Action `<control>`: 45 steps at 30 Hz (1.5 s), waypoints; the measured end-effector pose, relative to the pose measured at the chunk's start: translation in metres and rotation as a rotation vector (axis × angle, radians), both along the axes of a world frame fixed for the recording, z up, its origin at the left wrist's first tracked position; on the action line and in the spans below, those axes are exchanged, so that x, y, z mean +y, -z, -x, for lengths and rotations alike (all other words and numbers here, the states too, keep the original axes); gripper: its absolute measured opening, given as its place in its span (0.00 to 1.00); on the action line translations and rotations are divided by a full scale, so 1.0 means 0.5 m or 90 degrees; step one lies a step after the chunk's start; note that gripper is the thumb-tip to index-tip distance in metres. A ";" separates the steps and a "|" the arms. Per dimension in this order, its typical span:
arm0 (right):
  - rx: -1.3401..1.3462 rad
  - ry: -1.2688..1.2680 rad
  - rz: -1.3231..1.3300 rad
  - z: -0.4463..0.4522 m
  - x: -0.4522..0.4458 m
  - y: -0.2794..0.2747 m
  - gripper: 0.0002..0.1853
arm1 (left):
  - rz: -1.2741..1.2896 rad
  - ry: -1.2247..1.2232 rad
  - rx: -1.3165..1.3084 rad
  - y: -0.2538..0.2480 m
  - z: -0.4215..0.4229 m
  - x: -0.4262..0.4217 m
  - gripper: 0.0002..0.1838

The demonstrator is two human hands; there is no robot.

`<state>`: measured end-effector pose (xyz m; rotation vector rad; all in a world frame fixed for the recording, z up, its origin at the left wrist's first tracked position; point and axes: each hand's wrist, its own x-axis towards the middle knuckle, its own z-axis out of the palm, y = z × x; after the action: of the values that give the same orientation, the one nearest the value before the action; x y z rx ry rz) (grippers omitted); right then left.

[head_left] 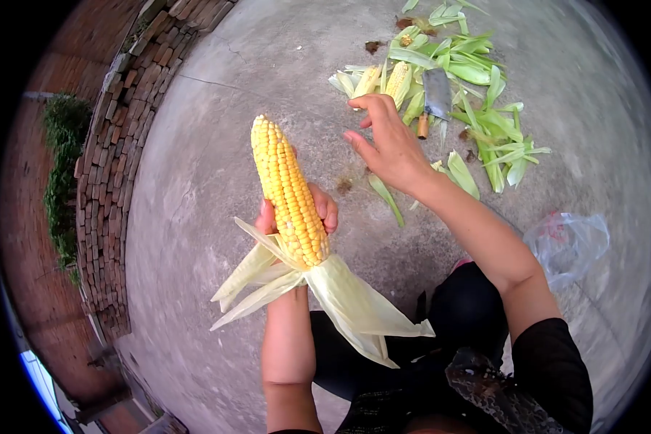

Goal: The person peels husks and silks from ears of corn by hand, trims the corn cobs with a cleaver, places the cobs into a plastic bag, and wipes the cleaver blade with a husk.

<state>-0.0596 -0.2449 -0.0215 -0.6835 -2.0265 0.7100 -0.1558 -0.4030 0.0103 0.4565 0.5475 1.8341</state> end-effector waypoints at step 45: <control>-0.315 0.222 0.241 -0.164 0.244 0.498 0.14 | 0.275 -0.053 0.078 0.049 0.018 -0.014 0.31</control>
<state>0.0226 -0.1227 -0.2704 -1.5183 -2.1349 0.7740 -0.1647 -0.4099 -0.0142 0.2558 1.0322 1.7091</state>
